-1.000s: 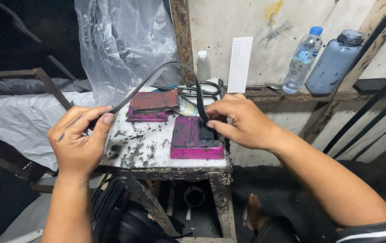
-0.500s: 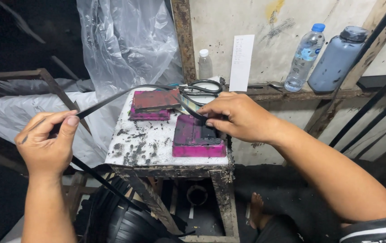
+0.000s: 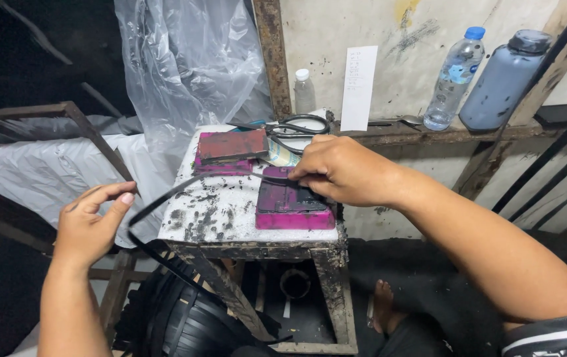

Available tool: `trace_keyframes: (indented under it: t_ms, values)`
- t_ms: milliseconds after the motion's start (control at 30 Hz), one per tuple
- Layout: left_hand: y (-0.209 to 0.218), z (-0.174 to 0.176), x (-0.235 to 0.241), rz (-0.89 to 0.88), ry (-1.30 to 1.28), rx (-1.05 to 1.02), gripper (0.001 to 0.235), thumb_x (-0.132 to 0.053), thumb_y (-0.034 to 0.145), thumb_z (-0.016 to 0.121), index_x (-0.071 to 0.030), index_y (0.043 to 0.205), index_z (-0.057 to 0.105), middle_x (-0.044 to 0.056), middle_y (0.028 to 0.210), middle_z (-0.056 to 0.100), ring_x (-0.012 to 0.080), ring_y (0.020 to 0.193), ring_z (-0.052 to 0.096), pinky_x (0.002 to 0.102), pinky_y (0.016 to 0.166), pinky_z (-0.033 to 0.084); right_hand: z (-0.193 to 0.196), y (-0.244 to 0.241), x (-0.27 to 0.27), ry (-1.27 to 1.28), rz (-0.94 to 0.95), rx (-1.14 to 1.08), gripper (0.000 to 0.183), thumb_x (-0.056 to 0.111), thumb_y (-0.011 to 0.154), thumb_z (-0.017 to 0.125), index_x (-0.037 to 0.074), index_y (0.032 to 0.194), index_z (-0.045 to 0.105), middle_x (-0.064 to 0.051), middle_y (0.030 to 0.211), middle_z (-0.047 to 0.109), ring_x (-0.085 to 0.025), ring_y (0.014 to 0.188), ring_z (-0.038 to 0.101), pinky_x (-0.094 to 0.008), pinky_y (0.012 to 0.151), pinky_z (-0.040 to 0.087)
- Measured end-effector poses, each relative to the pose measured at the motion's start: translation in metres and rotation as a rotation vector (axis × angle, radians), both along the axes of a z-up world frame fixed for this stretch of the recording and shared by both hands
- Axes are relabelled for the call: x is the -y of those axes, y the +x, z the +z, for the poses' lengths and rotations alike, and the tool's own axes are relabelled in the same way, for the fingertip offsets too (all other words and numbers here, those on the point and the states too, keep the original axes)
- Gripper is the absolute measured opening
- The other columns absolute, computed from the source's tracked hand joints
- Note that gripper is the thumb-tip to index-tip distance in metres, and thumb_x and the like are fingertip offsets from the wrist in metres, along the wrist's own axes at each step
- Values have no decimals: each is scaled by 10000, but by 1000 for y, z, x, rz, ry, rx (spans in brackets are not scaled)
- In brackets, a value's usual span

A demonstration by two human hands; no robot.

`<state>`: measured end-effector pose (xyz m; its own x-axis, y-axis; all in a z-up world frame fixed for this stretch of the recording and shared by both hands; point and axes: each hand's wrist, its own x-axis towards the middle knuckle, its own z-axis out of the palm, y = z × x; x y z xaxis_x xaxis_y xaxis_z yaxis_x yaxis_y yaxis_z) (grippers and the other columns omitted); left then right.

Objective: Painting the edges of long leather strips by pulling them through an applicator and hanging them on a line to dry.

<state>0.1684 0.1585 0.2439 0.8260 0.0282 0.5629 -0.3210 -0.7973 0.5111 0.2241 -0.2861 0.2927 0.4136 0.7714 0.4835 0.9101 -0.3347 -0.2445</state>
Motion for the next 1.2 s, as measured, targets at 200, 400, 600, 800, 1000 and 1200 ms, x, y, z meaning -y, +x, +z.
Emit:
trace_keyframes:
  t_ms: [200, 400, 600, 800, 1000, 1200]
  values:
    - [0, 26, 81, -210, 98, 130, 231, -202, 950, 730, -127, 1166, 767, 61, 1097, 768, 268, 1099, 690, 408, 992, 472, 5, -7, -4, -14, -31, 1, 138, 58, 882, 719, 57, 1003, 783, -87, 869, 769, -268, 862, 687, -394, 823, 549]
    - [6, 47, 167, -530, 256, 154, 266, -196, 941, 705, -70, 1172, 744, 157, 1048, 786, 399, 1083, 703, 556, 1029, 428, 10, -13, -6, 7, -55, -10, 111, 46, 883, 703, 16, 953, 784, -131, 813, 754, -287, 830, 680, -394, 824, 541]
    - [26, 42, 192, -554, 276, 68, 126, -222, 931, 728, -144, 1013, 785, 70, 973, 806, 335, 1038, 726, 491, 1050, 429, 10, -11, -5, 3, -51, -12, 106, 50, 884, 703, 21, 948, 782, -125, 801, 747, -282, 816, 670, -391, 817, 536]
    - [31, 39, 195, -570, 251, 61, 72, -217, 921, 742, -186, 966, 789, 33, 931, 802, 292, 1021, 727, 440, 1029, 441, 10, -11, -1, 2, -48, -17, 126, 39, 874, 700, 11, 961, 787, -131, 812, 745, -286, 818, 658, -397, 825, 528]
    - [33, 39, 199, -587, 246, 53, 69, -220, 914, 756, -187, 955, 801, 22, 914, 805, 272, 994, 732, 430, 1026, 445, 9, -11, 4, -2, -52, -12, 124, 41, 874, 700, 16, 958, 786, -132, 815, 743, -295, 819, 655, -409, 825, 532]
    - [31, 45, 205, -621, 208, 20, 67, -194, 907, 761, -167, 944, 810, 49, 894, 807, 293, 990, 737, 448, 1025, 447, 11, -15, 9, 28, -47, -8, 120, 38, 870, 701, 18, 951, 786, -136, 810, 741, -314, 815, 665, -423, 822, 531]
